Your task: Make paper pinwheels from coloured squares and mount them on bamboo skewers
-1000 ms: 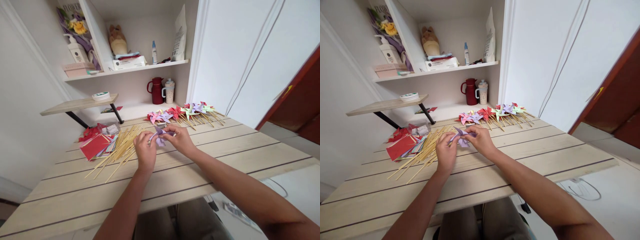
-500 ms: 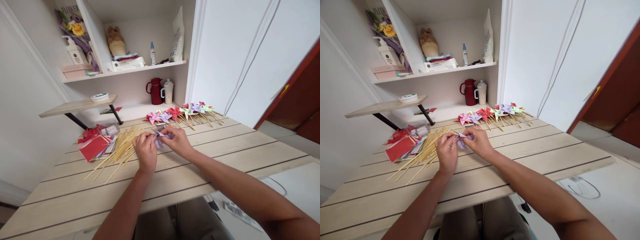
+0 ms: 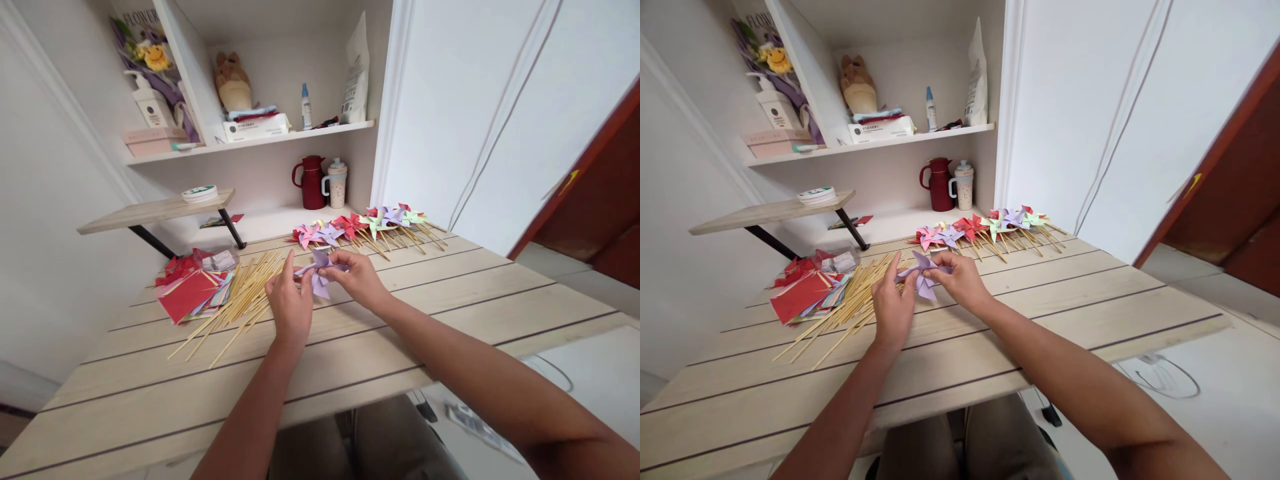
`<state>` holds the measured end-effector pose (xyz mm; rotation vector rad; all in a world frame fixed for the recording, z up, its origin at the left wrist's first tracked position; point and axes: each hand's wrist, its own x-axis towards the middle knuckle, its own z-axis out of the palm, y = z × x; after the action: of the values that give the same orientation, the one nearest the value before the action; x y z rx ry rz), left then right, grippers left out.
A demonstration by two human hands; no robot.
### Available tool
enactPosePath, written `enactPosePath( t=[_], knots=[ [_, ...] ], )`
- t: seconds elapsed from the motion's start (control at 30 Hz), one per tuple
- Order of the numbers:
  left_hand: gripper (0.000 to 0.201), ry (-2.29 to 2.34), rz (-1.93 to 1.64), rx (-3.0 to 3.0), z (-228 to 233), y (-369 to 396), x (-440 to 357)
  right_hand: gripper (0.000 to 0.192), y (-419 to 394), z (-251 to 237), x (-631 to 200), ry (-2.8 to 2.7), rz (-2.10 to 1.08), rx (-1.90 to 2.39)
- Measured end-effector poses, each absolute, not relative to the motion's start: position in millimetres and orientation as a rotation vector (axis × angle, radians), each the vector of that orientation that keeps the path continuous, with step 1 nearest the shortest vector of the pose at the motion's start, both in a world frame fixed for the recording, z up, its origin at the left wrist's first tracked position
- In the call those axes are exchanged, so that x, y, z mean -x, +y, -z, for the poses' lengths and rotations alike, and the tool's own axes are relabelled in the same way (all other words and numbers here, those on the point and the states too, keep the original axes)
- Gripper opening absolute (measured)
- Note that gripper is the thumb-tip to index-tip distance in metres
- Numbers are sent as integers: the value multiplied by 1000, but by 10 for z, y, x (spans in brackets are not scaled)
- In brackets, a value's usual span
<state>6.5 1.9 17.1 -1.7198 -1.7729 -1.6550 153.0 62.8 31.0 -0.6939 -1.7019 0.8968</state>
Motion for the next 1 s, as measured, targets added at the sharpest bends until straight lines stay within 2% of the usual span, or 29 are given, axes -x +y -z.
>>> enactPosePath(
  t=[0.07, 0.23, 0.37, 0.47, 0.7, 0.87, 1.0],
  knots=[
    [50, -1798, 1643, 1703, -168, 17, -64, 21, 639, -304, -1534, -1681, -918, 697],
    [41, -1715, 1632, 1724, -183, 11, -46, 18, 661, -288, -1558, -1669, -880, 701],
    [36, -1545, 1563, 1719, -215, -3, -35, 7, 646, -291, -1583, -1718, -546, 622],
    [26, -1436, 1486, 1738, -248, -27, -39, 8, 631, -302, -1596, -1731, -266, 514],
    [8, -1321, 1452, 1787, -286, -71, -65, 15, 595, -346, -1615, -1746, -52, 425],
    [17, -1295, 1462, 1813, -280, -90, -61, 21, 562, -395, -1641, -1778, 93, 313],
    [16, -1269, 1463, 1812, -268, -92, -52, 21, 543, -405, -1650, -1785, 149, 321]
  ],
)
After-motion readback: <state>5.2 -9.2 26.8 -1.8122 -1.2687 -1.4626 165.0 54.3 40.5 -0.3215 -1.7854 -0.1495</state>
